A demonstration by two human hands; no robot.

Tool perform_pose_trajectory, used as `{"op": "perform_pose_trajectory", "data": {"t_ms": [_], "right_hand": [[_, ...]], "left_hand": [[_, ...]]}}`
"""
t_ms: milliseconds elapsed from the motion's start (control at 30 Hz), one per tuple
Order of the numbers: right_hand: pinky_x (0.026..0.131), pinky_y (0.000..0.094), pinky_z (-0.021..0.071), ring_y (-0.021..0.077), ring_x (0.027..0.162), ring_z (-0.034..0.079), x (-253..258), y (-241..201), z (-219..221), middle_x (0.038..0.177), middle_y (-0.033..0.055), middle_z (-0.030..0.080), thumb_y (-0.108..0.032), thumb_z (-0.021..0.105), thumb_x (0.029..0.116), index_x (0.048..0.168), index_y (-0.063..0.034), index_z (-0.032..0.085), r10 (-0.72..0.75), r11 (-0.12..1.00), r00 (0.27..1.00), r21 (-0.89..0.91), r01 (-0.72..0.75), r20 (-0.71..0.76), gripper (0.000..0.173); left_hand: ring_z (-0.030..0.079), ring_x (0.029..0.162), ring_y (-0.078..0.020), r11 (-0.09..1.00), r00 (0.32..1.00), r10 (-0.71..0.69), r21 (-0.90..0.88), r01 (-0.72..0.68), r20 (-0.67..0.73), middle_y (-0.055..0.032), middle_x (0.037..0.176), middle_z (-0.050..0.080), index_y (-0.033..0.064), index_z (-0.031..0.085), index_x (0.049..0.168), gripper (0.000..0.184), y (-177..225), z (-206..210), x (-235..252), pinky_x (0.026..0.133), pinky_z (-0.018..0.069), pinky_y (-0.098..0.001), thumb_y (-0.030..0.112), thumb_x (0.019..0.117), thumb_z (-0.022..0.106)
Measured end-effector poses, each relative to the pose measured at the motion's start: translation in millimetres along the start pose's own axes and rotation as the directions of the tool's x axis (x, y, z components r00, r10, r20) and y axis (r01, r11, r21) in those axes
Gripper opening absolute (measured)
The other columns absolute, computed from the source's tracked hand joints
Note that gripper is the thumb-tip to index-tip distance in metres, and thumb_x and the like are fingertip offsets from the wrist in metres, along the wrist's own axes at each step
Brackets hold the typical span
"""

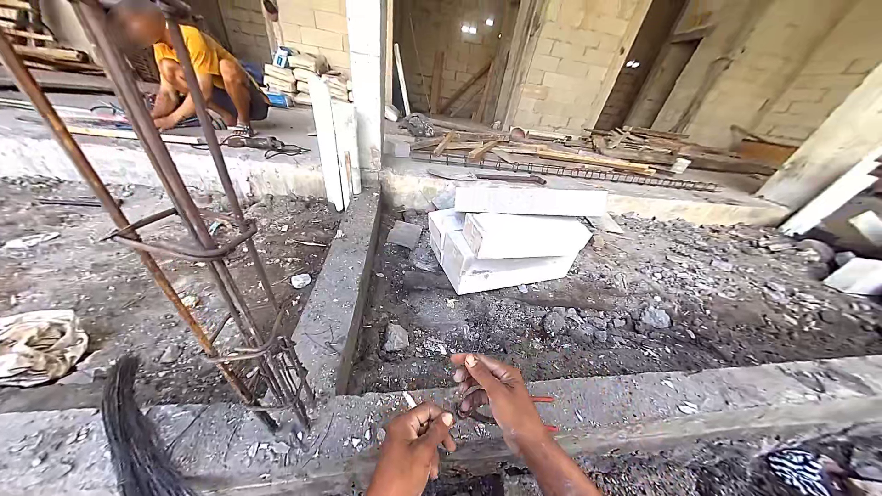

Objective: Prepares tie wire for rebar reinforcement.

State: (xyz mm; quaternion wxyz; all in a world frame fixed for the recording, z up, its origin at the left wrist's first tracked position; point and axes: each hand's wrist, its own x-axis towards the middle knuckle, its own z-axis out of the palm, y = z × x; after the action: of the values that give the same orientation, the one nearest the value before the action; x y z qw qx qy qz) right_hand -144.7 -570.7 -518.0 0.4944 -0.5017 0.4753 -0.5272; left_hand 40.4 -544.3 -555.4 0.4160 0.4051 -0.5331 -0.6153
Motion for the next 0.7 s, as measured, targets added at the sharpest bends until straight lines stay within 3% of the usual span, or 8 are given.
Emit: {"op": "perform_pose_trajectory", "data": {"t_ms": [167,233,300,367,433,567,700], "right_hand": [[0.062,0.0365,0.0625,0.0234,0.075,0.071,-2.8,-2.6,-1.8,0.095,0.0152,0.073,-0.018,0.044,0.1111,0.124,0.0045,0.069,-0.048,0.994,0.998,0.095,0.052,-0.042,0.036],[0.060,0.0354,0.0620,0.0219,0.072,0.071,-4.5,-3.0,-4.9,0.091,0.0142,0.073,-0.017,0.045,0.1104,0.118,0.0050,0.069,-0.063,0.994,0.998,0.089,0.064,-0.023,0.034],[0.059,0.0342,0.0615,0.0203,0.069,0.070,-7.1,-2.7,-7.4,0.088,0.0124,0.072,-0.017,0.046,0.1098,0.113,0.0045,0.070,-0.072,0.996,0.997,0.057,0.071,0.016,0.032],[0.059,0.0334,0.0611,0.0188,0.068,0.070,-11.2,-2.8,-6.9,0.086,0.0108,0.073,-0.017,0.047,0.1097,0.111,0.0036,0.071,-0.060,0.998,0.995,0.019,0.059,0.078,0.032],[0.059,0.0325,0.0609,0.0179,0.068,0.070,-16.2,-1.3,-2.1,0.085,0.0097,0.073,-0.019,0.047,0.1097,0.111,0.0023,0.071,-0.047,0.999,0.986,0.000,0.048,0.160,0.032],[0.060,0.0324,0.0613,0.0176,0.068,0.070,-27.5,2.2,13.5,0.082,0.0093,0.072,-0.020,0.048,0.1097,0.107,0.0010,0.072,-0.027,1.000,0.954,0.003,0.027,0.299,0.032],[0.059,0.0328,0.0621,0.0177,0.067,0.071,-36.7,3.4,27.7,0.081,0.0086,0.073,-0.022,0.050,0.1094,0.105,-0.0004,0.073,0.001,1.000,0.929,0.013,-0.007,0.369,0.032]], "left_hand": [[0.061,0.049,-0.0136,0.999,0.998,-0.040,-0.010,0.040,0.047,-0.0112,0.084,0.075,0.0009,0.070,0.099,0.020,-4.6,5.2,-2.5,0.045,0.0514,-0.0263,0.016,0.1047,0.059],[0.069,0.062,-0.0175,1.000,1.000,-0.015,0.001,0.015,-0.019,-0.0106,0.092,0.077,0.0019,0.071,0.100,0.021,-4.5,7.5,-2.6,0.057,0.0589,-0.0309,0.019,0.1045,0.059],[0.073,0.078,-0.0196,0.995,0.982,0.095,0.043,-0.089,-0.162,-0.0085,0.098,0.076,0.0037,0.073,0.104,0.022,-1.9,7.1,-0.7,0.071,0.0618,-0.0349,0.021,0.1032,0.059],[0.074,0.082,-0.0189,0.971,0.935,0.236,0.113,-0.213,-0.265,-0.0059,0.098,0.077,0.0060,0.075,0.104,0.022,5.1,2.2,2.9,0.074,0.0624,-0.0344,0.024,0.1012,0.062],[0.075,0.086,-0.0205,0.954,0.913,0.298,0.109,-0.279,-0.279,-0.0072,0.100,0.077,0.0050,0.075,0.104,0.021,16.0,-3.9,3.2,0.077,0.0641,-0.0353,0.022,0.1009,0.063],[0.074,0.086,-0.0228,0.963,0.936,0.264,0.004,-0.270,-0.233,-0.0114,0.096,0.076,0.0008,0.076,0.104,0.021,27.7,-6.4,-4.0,0.077,0.0639,-0.0365,0.016,0.1017,0.061],[0.071,0.074,-0.0203,0.967,0.955,0.185,-0.128,-0.218,-0.231,-0.0150,0.086,0.074,-0.0040,0.074,0.099,0.018,33.0,-7.1,-11.4,0.071,0.0623,-0.0332,0.011,0.0995,0.064]]}}
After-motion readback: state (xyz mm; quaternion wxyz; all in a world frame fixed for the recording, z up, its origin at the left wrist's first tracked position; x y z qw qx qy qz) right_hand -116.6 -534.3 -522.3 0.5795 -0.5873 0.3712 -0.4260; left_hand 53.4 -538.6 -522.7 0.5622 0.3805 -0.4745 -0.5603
